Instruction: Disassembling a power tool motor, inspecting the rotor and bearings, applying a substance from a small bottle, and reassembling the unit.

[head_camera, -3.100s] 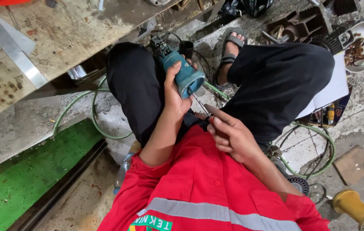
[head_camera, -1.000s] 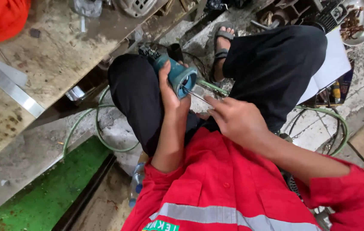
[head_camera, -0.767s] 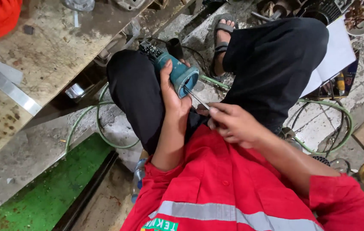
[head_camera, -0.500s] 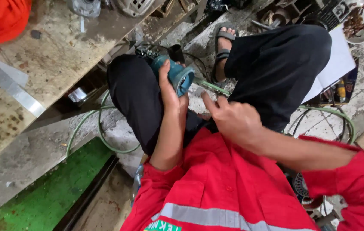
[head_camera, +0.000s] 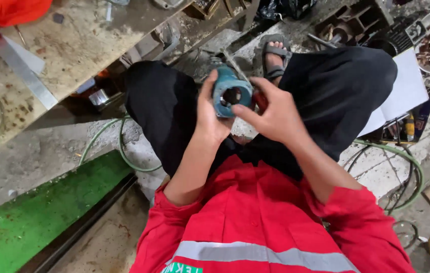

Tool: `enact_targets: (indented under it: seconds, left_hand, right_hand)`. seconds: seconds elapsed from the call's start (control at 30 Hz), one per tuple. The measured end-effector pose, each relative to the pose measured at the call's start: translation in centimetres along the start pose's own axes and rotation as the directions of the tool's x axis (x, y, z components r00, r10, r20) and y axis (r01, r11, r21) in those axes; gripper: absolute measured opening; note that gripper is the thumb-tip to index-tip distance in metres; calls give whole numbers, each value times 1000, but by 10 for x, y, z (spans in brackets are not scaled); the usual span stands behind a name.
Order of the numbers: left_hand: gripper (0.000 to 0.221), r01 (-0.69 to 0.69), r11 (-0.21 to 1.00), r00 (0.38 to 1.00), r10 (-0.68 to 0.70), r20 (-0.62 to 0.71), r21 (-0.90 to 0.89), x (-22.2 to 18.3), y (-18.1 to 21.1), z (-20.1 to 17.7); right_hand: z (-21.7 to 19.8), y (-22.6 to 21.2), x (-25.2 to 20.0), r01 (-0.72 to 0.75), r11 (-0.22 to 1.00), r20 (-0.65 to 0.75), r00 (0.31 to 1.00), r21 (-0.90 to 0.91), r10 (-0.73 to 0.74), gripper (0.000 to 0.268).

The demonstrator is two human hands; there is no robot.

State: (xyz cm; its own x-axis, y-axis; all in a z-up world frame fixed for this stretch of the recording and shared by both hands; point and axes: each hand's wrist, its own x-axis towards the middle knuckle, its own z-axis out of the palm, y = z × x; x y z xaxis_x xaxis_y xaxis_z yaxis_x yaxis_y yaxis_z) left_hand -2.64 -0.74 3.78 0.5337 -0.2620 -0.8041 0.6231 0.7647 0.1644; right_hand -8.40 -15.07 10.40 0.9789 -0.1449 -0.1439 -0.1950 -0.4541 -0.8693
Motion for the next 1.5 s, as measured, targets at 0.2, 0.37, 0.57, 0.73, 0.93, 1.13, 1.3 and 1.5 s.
enact_targets:
  seconds: [0.2,0.37,0.57,0.73,0.93,1.13,1.3,1.5]
  left_hand:
    - [61,32,958,994,0,-112,284,-33,3,18]
    - [70,-666,314,741,181,646,676,-34,17,4]
    - [44,-714,78,682,302,666,695,-22,17,6]
    - [42,-713,51,662,376,648,699,-21,7,11]
    - [41,-726,16,632,409,658,688,-12,3,8]
    - [40,-709,20,652,399,645,705,-14,1,11]
    - [42,-677,-4,675,397,622,736,-18,4,10]
    - [40,-693,-8,661,392,640,721,-19,6,12]
  right_hand:
    - [3,12,21,-110,992,-2,994,-55,110,28]
    - [-9,18,38,-53,999,44,998,-7,53,29]
    - [2,11,38,-60,998,14,998,-2,60,30]
    - [9,14,40,-118,991,21,993,-63,120,39]
    - [13,20,41,-107,993,5,994,-52,107,39]
    - [15,30,42,-74,997,5,997,2,74,37]
    - [19,26,40,-82,996,28,996,-20,82,37]
    - [20,30,41,-73,997,31,997,-1,73,35]
